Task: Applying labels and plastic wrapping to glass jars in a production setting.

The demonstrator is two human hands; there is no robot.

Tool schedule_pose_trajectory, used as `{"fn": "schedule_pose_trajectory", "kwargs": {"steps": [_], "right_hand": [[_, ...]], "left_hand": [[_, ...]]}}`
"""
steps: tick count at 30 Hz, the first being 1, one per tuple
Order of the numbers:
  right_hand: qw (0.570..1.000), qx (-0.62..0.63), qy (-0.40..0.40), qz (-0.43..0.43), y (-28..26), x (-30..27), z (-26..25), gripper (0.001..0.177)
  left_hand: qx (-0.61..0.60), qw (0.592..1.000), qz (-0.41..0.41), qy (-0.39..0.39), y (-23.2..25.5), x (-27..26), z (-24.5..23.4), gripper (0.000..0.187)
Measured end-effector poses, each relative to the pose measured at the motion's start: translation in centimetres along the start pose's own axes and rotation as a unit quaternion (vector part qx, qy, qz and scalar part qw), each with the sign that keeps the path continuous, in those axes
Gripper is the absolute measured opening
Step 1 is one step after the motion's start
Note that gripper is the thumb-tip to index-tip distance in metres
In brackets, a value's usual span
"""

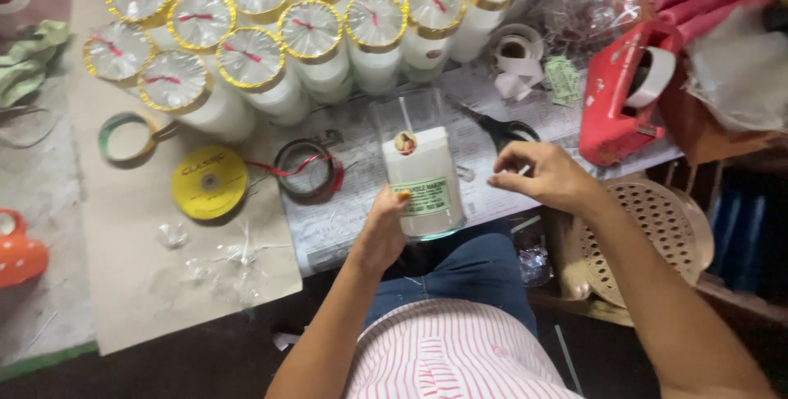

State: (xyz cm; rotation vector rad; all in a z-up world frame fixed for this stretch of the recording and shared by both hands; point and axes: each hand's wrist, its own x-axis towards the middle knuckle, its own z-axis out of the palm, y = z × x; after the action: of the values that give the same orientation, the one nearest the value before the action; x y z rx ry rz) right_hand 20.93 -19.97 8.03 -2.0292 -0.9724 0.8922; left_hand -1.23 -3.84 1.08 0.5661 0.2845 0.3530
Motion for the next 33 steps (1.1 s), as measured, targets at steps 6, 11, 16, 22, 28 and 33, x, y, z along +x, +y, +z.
{"fn": "schedule_pose_trajectory", "kwargs": {"steps": [6,11,16,22,28,33], "right_hand": [[0.924,-0.052,0.377,-0.023,11.0,-5.0,-6.1,0.014],[0.872,0.069,0.456,0.161,18.7,-4.6,-11.0,0.016],[0.9,0.176,0.347,0.196,15.8,-3.7,-12.3,0.035],[0.906,0.125,0.369,0.165,16.1,-2.6,-12.8,0.016],[0.868,0.165,0.445,0.143,17.5,-6.1,-9.2,0.014],[0.835,0.322,0.414,0.167,19.4,-5.3,-6.6,0.02]], "left_hand": [[0.052,0.998,0.031,-0.022,-0.6,1.5,-1.4,0.062],[0.068,0.996,0.046,-0.028,-0.6,1.9,-1.2,0.068],[0.113,0.991,0.076,-0.013,0.3,1.2,0.8,0.077],[0.131,0.988,0.077,0.018,-0.4,1.1,-0.7,0.085],[0.137,0.986,0.067,0.072,0.5,1.3,0.4,0.097],[0.144,0.981,0.081,0.1,-0.2,1.8,0.7,0.093]]}}
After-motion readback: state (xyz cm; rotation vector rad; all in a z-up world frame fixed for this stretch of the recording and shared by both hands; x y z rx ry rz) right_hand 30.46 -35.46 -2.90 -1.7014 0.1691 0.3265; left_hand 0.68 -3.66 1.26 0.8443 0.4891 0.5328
